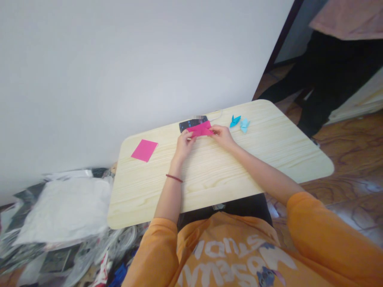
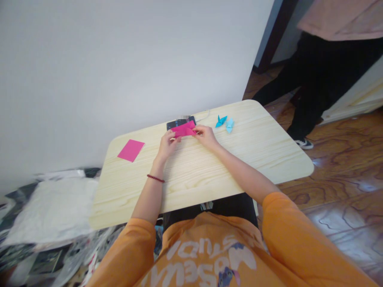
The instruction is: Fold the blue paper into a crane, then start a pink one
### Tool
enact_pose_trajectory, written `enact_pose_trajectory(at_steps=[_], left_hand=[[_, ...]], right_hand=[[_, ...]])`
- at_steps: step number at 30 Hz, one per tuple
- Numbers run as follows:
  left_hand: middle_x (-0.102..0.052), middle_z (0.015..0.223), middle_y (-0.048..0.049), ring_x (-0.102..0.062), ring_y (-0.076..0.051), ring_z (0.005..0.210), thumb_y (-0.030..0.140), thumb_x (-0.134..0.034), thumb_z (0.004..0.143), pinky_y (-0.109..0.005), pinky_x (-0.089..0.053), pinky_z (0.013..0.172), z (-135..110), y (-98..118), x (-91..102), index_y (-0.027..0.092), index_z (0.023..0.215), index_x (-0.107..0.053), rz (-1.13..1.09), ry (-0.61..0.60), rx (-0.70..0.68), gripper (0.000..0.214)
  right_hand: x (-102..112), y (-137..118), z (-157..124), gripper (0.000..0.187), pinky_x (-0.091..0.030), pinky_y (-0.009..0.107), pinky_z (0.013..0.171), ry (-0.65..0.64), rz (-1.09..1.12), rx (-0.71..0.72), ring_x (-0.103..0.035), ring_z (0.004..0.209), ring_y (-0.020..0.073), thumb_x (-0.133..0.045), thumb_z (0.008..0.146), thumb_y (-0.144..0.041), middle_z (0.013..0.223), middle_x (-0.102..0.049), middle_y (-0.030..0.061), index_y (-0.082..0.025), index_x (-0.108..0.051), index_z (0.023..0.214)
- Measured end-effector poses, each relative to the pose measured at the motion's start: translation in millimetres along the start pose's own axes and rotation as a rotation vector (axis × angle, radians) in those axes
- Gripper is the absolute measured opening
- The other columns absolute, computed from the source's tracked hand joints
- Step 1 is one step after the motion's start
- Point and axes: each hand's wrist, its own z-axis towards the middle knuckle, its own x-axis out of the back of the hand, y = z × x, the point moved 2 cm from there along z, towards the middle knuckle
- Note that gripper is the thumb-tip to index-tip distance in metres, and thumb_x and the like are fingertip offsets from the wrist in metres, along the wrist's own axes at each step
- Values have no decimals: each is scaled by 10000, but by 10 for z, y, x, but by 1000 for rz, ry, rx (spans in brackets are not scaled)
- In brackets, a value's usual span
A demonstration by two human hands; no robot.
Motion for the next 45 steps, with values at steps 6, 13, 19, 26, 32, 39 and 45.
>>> enact_pose_trajectory(at_steps=[6,13,19,26,32,39,45], left_hand=[[-541,809,-61,-530,-210,860,123,-625,709,-314,-484,756,5,30,5,223,768,-770,143,-51,-75,186],[-601,938,-80,-570,-226,956,52,-530,702,-348,-491,826,0,-25,-25,244,865,-769,223,-82,-124,347],[-595,950,-80,-586,-210,939,-40,-457,684,-323,-495,800,-29,-1,-74,229,925,-760,276,-84,-125,472],[-598,899,-65,-601,-178,863,71,-593,767,-275,-509,728,-32,60,-68,236,866,-759,198,-33,-121,254],[-652,949,-66,-626,-185,946,139,-625,814,-327,-508,862,-12,20,-79,215,867,-749,309,0,-209,155],[-725,941,-58,-661,-171,885,35,-542,808,-300,-522,821,-45,-2,-100,202,897,-740,404,55,-229,274],[-715,955,-75,-656,-172,851,73,-547,811,-287,-534,756,-46,-41,-115,196,981,-738,392,67,-207,284]], right_hand=[[6,-45,-10,130,-513,334,794,-32,34,-11,-667,836,199,-657,674,-194,857,-727,41,-210,-754,759],[10,-113,-43,186,-508,313,749,-63,-35,56,-658,827,193,-604,692,-154,871,-724,41,-214,-760,774],[14,-132,-46,206,-502,298,703,-63,-163,79,-632,779,183,-599,671,-120,875,-716,37,-216,-754,765],[11,-100,-39,228,-496,305,714,-38,-211,69,-626,761,188,-579,682,-93,847,-700,42,-191,-748,800],[3,-73,-40,233,-513,291,714,-58,-247,119,-638,829,189,-566,704,-86,896,-696,48,-185,-737,829],[-26,-131,-57,205,-532,298,726,-40,-298,246,-634,806,169,-557,745,-87,961,-673,67,-181,-723,821],[-43,-102,-65,141,-522,283,670,-8,-335,197,-612,706,150,-575,771,-120,896,-663,60,-170,-704,793]])
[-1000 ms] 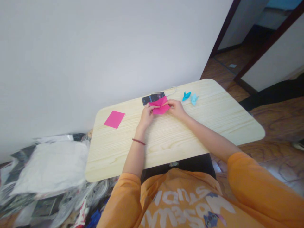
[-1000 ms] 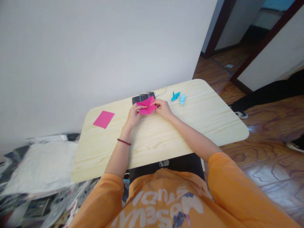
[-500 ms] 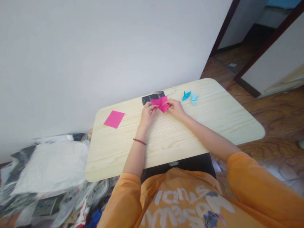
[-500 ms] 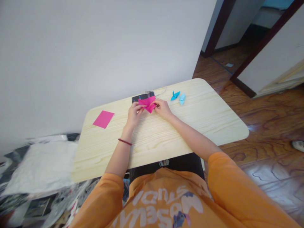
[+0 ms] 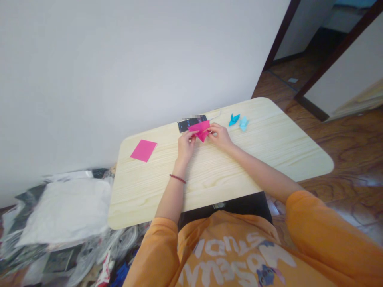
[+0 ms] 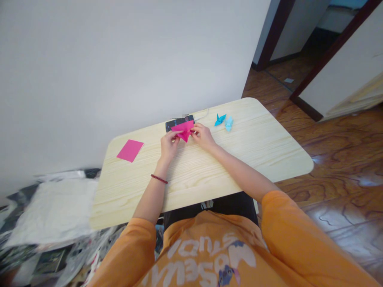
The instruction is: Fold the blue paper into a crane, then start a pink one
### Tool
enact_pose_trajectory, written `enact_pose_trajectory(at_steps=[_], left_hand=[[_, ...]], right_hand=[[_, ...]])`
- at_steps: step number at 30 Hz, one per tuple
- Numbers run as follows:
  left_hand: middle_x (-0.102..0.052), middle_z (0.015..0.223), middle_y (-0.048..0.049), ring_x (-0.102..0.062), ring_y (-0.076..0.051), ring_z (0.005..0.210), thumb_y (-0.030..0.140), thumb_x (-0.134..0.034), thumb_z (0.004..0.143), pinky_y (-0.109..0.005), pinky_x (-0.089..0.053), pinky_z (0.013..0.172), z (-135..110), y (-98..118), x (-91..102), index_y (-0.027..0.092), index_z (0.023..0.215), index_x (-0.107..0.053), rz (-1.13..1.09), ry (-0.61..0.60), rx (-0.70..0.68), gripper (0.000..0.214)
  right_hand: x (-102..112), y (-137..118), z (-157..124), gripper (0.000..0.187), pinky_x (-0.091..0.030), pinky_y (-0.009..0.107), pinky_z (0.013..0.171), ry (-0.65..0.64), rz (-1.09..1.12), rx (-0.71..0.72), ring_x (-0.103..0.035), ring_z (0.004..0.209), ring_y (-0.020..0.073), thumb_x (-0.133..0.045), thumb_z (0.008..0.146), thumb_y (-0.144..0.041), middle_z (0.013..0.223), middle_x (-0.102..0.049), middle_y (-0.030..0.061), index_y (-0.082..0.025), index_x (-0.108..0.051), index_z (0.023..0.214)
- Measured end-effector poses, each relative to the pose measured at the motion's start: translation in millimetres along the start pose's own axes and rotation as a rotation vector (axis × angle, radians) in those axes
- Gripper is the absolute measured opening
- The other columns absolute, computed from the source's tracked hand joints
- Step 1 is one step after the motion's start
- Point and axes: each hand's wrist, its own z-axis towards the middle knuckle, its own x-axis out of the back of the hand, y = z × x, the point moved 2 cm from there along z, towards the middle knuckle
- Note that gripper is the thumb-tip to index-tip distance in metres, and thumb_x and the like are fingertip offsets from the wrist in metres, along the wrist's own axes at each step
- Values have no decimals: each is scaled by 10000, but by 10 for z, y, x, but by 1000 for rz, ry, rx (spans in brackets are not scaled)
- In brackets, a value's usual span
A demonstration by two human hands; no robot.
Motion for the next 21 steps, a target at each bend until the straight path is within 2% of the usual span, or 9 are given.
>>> enact_pose_trajectory(at_steps=[3,5,9,13,17,21], left_hand=[[-694,976,-90,-642,-160,795,81,-537,812,-275,-535,715,-3,-35,-26,180,1111,-702,-14,-5,16,356],[-687,1011,-97,-639,-160,809,71,-532,807,-278,-535,728,-7,-53,-44,179,1133,-691,-23,-17,16,379],[-680,1063,-100,-637,-185,911,69,-525,812,-304,-531,793,-17,-50,-64,187,1100,-702,-12,-49,-3,358],[-667,989,-98,-625,-192,916,115,-516,857,-323,-519,825,-19,-5,-69,171,1082,-709,29,-57,-54,302],[-629,946,-91,-614,-191,925,193,-528,898,-325,-504,847,-16,16,-81,175,1040,-723,44,-11,-106,242],[-622,969,-96,-622,-193,954,187,-555,888,-330,-504,869,-16,18,-88,178,970,-737,26,52,-126,200]], right_hand=[[-6,-1,-6,125,-518,279,660,-5,8,-12,-613,707,151,-585,792,-158,880,-658,59,-169,-709,796],[-15,-9,-12,123,-521,280,660,-4,24,-10,-618,714,154,-593,795,-175,895,-663,63,-171,-715,805],[-30,-24,-21,122,-532,287,658,4,45,4,-631,734,163,-603,781,-165,943,-682,75,-172,-722,810],[-12,-45,-17,136,-538,290,669,-3,36,4,-639,737,165,-596,782,-153,901,-699,65,-181,-726,809],[12,-73,-10,165,-542,290,691,-5,25,-17,-650,746,167,-582,775,-128,866,-714,57,-187,-732,809],[4,-87,-17,188,-547,295,708,-21,29,-32,-662,756,168,-565,764,-117,881,-728,51,-191,-733,804]])
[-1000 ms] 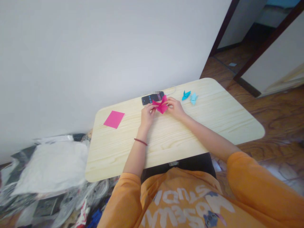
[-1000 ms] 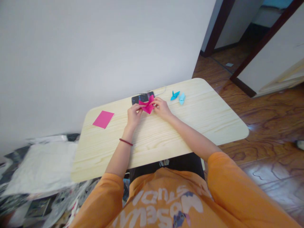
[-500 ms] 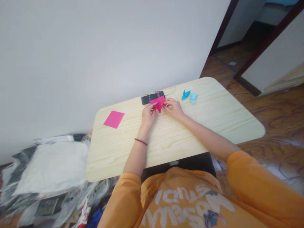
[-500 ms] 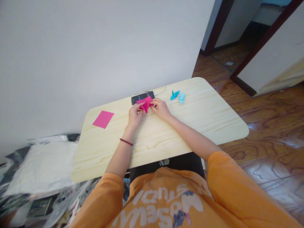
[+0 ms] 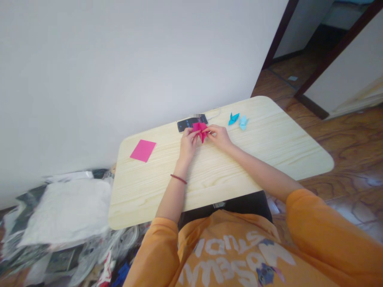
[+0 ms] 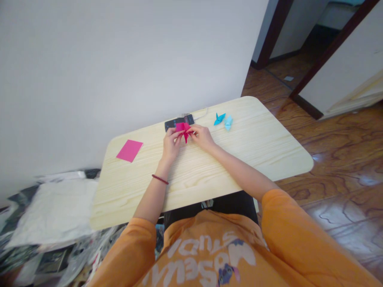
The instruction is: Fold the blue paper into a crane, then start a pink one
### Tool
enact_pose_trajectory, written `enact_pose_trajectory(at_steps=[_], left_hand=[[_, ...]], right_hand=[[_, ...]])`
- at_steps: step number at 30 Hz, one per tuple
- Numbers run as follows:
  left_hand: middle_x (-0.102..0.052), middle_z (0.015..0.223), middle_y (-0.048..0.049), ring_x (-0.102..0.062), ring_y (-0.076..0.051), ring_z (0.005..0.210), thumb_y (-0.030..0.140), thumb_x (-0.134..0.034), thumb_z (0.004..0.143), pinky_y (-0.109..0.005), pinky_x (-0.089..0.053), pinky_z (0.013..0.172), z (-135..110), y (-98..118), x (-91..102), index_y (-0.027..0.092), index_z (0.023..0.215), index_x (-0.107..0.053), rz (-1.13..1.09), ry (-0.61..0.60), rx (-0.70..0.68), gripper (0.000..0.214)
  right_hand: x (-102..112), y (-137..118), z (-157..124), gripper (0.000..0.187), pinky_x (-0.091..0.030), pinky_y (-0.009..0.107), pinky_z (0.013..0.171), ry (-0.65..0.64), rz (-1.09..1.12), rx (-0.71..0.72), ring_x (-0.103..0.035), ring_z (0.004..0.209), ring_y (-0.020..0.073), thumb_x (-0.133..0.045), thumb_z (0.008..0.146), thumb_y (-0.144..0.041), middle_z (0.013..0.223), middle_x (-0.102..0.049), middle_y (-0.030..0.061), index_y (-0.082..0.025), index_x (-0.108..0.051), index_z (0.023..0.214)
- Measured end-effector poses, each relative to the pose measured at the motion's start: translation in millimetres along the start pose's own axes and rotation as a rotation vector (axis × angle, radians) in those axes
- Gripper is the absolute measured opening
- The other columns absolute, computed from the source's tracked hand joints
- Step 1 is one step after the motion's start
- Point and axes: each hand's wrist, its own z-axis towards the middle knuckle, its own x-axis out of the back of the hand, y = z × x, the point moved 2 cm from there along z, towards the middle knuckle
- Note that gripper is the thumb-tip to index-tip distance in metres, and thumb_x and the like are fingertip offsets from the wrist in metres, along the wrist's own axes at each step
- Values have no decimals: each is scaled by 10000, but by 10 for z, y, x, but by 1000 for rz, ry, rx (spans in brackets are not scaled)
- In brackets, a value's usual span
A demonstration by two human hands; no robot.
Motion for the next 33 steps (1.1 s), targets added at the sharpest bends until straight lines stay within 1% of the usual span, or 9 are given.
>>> enact_pose_trajectory(at_steps=[4,7,10,12,14,18,21,25,33], left_hand=[[-681,954,-80,-647,-191,954,155,-581,861,-335,-520,872,-6,35,20,195,897,-735,-5,20,50,163],[-709,966,-70,-664,-184,910,153,-590,850,-318,-543,797,-17,82,37,200,915,-711,-42,29,138,145],[-717,920,-43,-675,-162,811,178,-613,841,-280,-541,713,-28,125,40,229,1085,-648,-133,56,237,252],[-712,850,-21,-675,-157,769,217,-653,822,-267,-535,701,-31,144,32,255,1218,-569,-220,92,278,406],[-704,822,-17,-674,-158,763,263,-694,797,-260,-533,701,-29,147,13,261,1264,-531,-310,125,303,495],[-706,894,-51,-671,-177,833,335,-711,776,-266,-533,696,-17,120,-53,225,1058,-637,-425,133,340,312],[-713,970,-70,-675,-189,876,326,-712,768,-291,-535,746,-12,95,-100,202,966,-655,-485,134,368,240],[-712,996,-70,-675,-180,873,322,-732,742,-305,-533,806,-14,62,-126,194,952,-648,-538,160,386,260],[-712,1009,-63,-667,-191,935,391,-813,632,-338,-527,874,-14,-24,-168,194,962,-632,-678,187,430,425]], right_hand=[[-14,-8,-17,208,-551,309,745,-1,49,-33,-682,815,181,-536,772,-132,911,-738,45,-191,-719,850],[-21,-24,-28,201,-549,307,750,-3,102,-58,-687,858,186,-527,772,-145,919,-735,28,-201,-683,885],[-24,-48,-32,207,-542,294,709,23,167,-83,-685,806,176,-555,757,-163,858,-718,5,-217,-626,944],[-26,-58,-31,293,-536,281,674,52,237,-130,-676,743,162,-598,743,-189,813,-703,-17,-240,-580,1031],[-37,-61,-26,340,-535,274,651,59,326,-185,-665,707,153,-644,730,-236,792,-689,-25,-253,-562,1060],[-63,-44,-2,248,-556,302,661,51,485,-256,-653,731,165,-701,699,-342,790,-678,6,-223,-627,903],[-68,-19,18,253,-571,329,705,71,549,-289,-649,762,175,-742,651,-367,788,-682,20,-208,-657,828],[-62,-1,34,267,-570,336,733,96,587,-305,-652,750,172,-772,612,-358,765,-684,12,-205,-654,796],[-57,37,55,302,-565,334,723,144,628,-304,-648,717,163,-782,605,-343,762,-673,1,-211,-627,828]])
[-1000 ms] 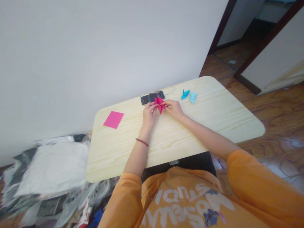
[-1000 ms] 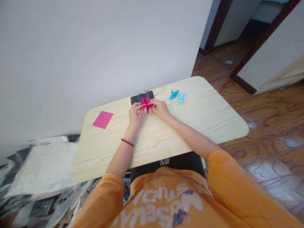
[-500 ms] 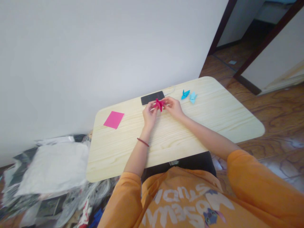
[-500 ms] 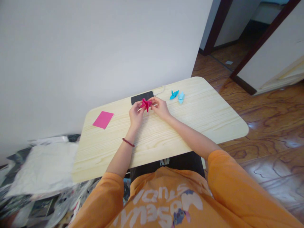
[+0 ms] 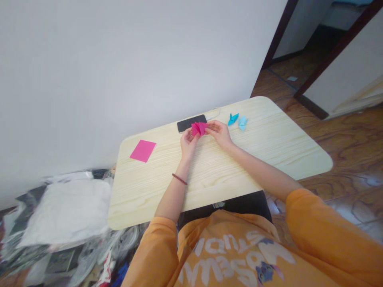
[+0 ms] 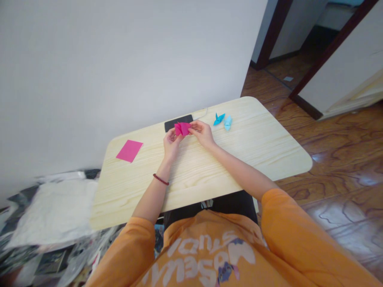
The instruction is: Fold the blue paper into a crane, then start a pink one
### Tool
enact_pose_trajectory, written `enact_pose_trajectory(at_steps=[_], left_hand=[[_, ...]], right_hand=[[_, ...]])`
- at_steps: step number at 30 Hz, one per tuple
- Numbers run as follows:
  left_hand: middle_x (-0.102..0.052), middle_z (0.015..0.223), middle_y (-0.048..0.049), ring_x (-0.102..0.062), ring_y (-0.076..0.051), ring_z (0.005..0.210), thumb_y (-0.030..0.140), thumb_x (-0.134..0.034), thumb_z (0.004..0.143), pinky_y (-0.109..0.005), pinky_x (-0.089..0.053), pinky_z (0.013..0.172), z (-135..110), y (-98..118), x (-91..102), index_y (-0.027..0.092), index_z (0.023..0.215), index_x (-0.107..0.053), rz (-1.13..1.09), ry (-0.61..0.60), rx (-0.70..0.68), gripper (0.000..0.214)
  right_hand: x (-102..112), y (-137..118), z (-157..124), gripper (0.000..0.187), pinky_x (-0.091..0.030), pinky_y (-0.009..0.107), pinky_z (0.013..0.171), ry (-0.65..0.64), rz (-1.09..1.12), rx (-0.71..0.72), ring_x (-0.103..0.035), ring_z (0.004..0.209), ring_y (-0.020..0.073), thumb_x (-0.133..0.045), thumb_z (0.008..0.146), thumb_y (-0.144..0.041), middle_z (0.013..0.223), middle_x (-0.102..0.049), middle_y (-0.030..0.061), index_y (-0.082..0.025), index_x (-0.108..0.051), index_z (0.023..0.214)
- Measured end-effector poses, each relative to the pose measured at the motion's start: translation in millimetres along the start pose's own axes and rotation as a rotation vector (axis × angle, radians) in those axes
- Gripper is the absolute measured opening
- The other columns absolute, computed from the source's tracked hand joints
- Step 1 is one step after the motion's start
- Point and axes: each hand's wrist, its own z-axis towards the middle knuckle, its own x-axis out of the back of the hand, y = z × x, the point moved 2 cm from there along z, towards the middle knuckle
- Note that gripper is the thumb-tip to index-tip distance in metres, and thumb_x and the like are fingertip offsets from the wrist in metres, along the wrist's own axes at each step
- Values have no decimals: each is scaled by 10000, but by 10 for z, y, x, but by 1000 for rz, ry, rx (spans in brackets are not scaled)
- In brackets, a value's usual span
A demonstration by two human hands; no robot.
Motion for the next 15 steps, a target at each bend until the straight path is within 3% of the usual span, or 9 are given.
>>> enact_pose_trajectory(at_steps=[9,15], left_hand=[[-717,938,-52,-687,-172,866,322,-793,648,-342,-541,854,-11,-60,10,179,931,-630,-103,59,122,356],[-711,944,-43,-685,-168,846,362,-804,632,-358,-556,848,-37,-22,-33,182,908,-618,-106,32,121,379]], right_hand=[[16,20,13,369,-558,338,796,10,34,-52,-656,767,161,-829,514,-291,794,-697,4,-211,-648,825],[15,39,7,402,-569,323,731,30,84,-100,-662,745,161,-838,494,-315,770,-697,-13,-218,-636,828]])
